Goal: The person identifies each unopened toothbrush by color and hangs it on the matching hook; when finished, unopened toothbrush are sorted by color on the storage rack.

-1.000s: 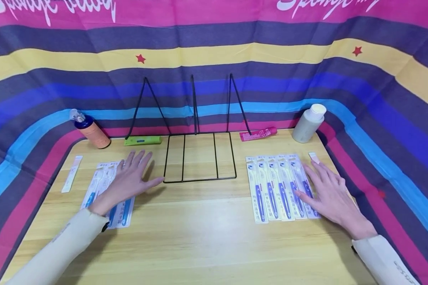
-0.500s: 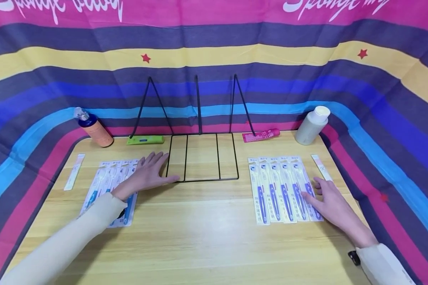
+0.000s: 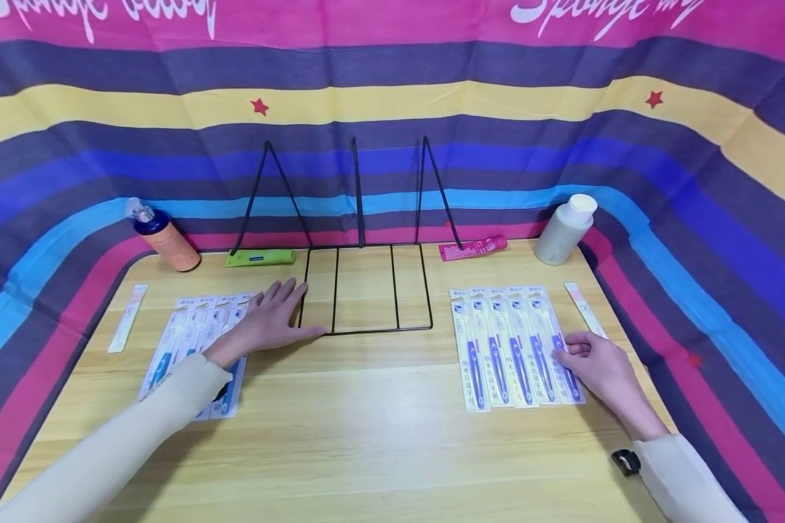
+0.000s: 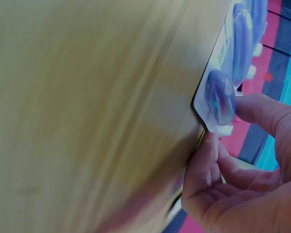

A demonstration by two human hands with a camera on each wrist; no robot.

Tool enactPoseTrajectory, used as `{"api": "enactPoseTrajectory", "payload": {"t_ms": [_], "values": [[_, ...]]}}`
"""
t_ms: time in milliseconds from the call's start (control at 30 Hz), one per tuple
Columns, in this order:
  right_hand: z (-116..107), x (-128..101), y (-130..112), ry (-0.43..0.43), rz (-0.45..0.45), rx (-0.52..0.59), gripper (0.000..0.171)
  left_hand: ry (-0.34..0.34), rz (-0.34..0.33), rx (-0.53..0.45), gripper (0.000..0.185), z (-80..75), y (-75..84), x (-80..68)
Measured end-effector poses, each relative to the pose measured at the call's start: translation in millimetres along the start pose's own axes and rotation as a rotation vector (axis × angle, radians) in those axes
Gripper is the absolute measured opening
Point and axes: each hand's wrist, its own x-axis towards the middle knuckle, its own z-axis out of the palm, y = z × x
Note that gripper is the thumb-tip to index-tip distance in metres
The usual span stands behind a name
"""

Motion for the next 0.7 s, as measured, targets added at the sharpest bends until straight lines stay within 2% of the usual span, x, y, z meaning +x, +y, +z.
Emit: {"api": "enactPoseTrajectory", "payload": {"t_ms": [300, 400, 467, 567, 633, 700], "values": [[2.5, -1.1, -4.7, 0.033, 0.094, 0.152, 0.057, -0.004, -0.011, -0.015, 0.113, -1.1, -2.0, -1.6], [2.1, -2.3, -5.5, 0.056, 0.119, 0.237, 0.059, -0.004, -0.006, -0.025, 0.113, -1.8, -0.3, -0.1], [1.4, -4.4, -8.3, 0.080, 0.123, 0.366, 0.054, -0.005, -0.006, -0.021, 0.114, -1.0, -0.5, 1.4], [0.7, -8.9, -17.6, 0.091, 0.105, 0.688, 0.040, -0.006, -0.004, -0.012, 0.115, -0.1, -0.1, 1.4], [0.6, -12.9, -27.8, 0.070, 0.082, 0.879, 0.040, -0.003, -0.007, -0.003, 0.115, 0.5, -0.2, 0.8], [1.6, -17.2, -40.2, 0.031, 0.057, 1.011, 0.045, 0.003, -0.002, 0.005, 0.116, 1.0, 0.0, 0.7]]}}
